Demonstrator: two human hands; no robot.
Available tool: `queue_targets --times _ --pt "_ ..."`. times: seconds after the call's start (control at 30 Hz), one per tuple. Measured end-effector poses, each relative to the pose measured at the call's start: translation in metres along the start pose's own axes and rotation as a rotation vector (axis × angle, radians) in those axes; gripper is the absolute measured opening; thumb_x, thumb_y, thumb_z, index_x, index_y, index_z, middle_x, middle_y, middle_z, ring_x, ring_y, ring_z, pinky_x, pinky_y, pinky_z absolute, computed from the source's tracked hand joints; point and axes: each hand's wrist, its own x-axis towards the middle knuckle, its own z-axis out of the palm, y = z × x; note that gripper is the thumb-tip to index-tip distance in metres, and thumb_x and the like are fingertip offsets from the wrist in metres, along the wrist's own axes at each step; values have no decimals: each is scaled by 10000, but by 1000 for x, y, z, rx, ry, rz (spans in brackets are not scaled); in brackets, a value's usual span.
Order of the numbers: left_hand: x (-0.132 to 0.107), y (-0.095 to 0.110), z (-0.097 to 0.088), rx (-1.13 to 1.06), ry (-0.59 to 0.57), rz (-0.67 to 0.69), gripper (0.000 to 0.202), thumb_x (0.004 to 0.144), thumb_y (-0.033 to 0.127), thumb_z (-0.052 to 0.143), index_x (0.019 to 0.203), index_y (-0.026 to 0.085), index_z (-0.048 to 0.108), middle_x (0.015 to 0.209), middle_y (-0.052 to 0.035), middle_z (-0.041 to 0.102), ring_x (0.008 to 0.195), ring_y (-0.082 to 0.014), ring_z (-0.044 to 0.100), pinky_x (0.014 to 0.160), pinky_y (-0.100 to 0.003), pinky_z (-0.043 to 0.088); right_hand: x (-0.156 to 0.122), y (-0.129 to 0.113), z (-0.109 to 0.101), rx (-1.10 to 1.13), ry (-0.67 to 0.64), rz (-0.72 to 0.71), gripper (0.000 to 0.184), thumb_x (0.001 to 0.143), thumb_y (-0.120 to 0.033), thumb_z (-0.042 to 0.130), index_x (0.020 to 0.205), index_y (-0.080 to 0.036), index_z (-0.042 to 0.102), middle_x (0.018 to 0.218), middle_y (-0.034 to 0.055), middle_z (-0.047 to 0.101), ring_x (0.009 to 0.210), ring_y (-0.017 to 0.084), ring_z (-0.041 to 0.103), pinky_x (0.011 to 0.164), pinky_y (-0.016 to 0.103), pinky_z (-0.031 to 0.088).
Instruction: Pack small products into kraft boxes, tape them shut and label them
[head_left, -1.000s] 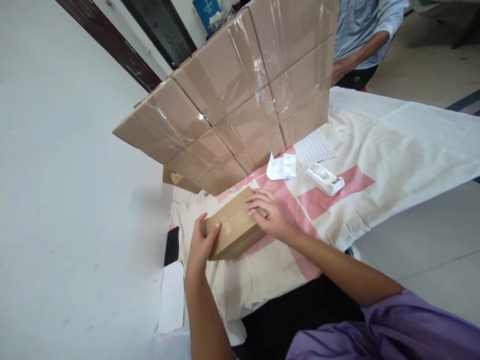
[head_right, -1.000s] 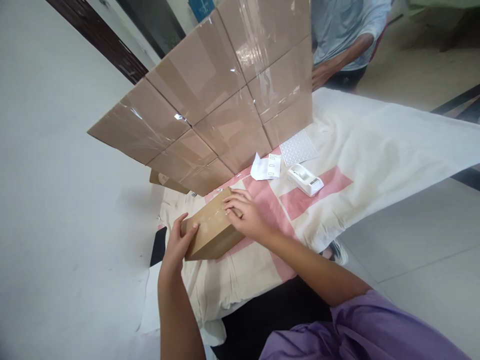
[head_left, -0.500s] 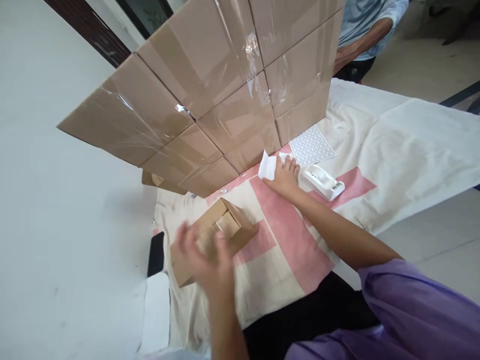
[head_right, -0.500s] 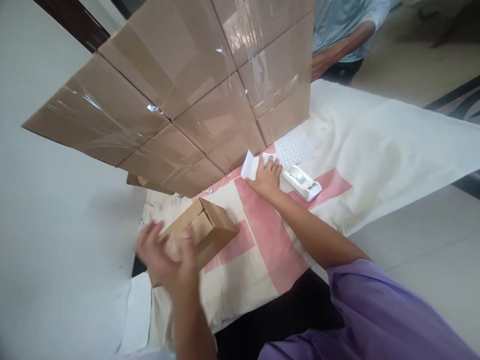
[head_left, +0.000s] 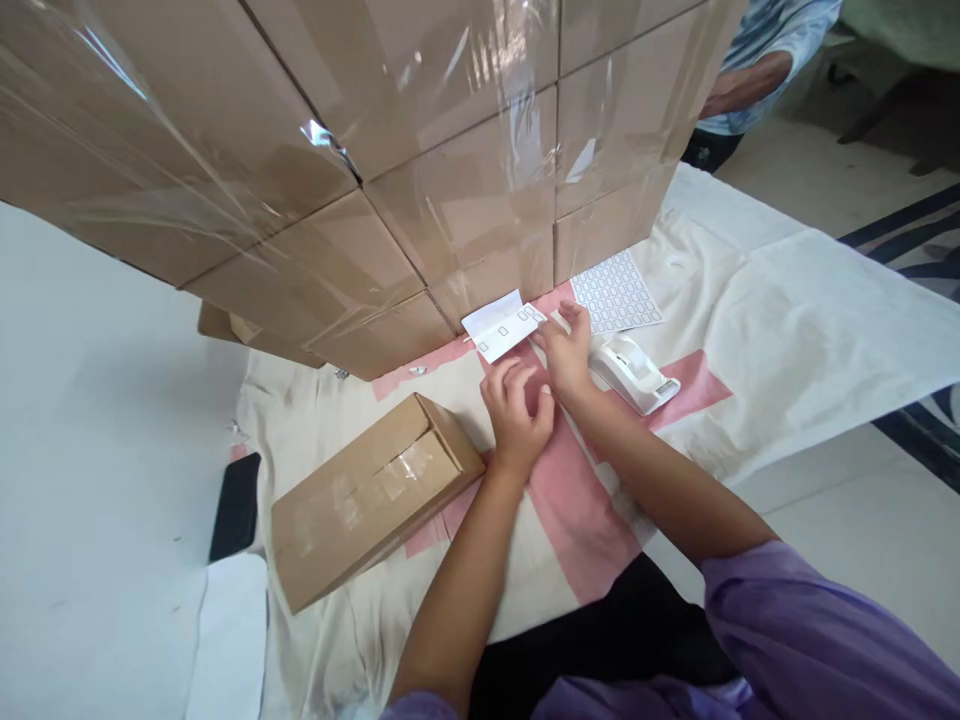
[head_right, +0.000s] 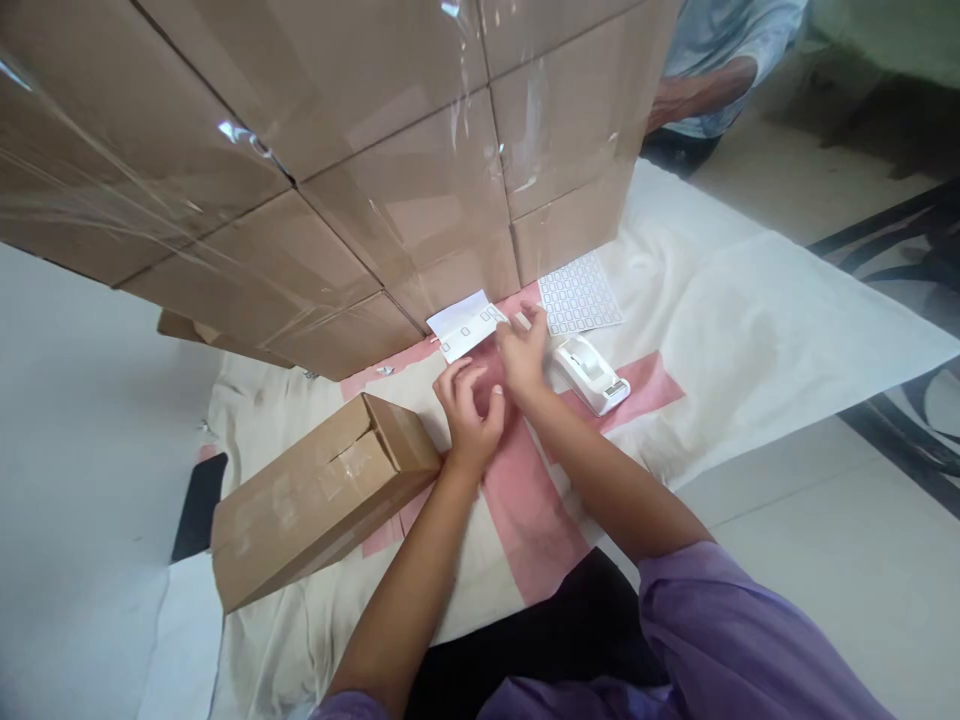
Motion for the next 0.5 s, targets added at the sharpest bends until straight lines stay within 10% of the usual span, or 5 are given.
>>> queue_targets --times 0.2,0.5 --pt "3 -3 2 119 89 -267 337 858 210 638 1192 173 610 1340 -161 541 1286 -306 481 1132 -495 378 -3 -15 5 64 -208 348 416 667 -163 696 1044 -226 533 945 29 689 783 193 695 615 320 604" --pt "8 -3 0 324 34 -548 541 833 362 759 1328 215 600 1476 -172 473 1404 -371 390 1161 -527 310 -31 -10 14 42 -425 137 403 759 -281 766 1078 -280 520 801 -60 700 672 153 659 641 295 574"
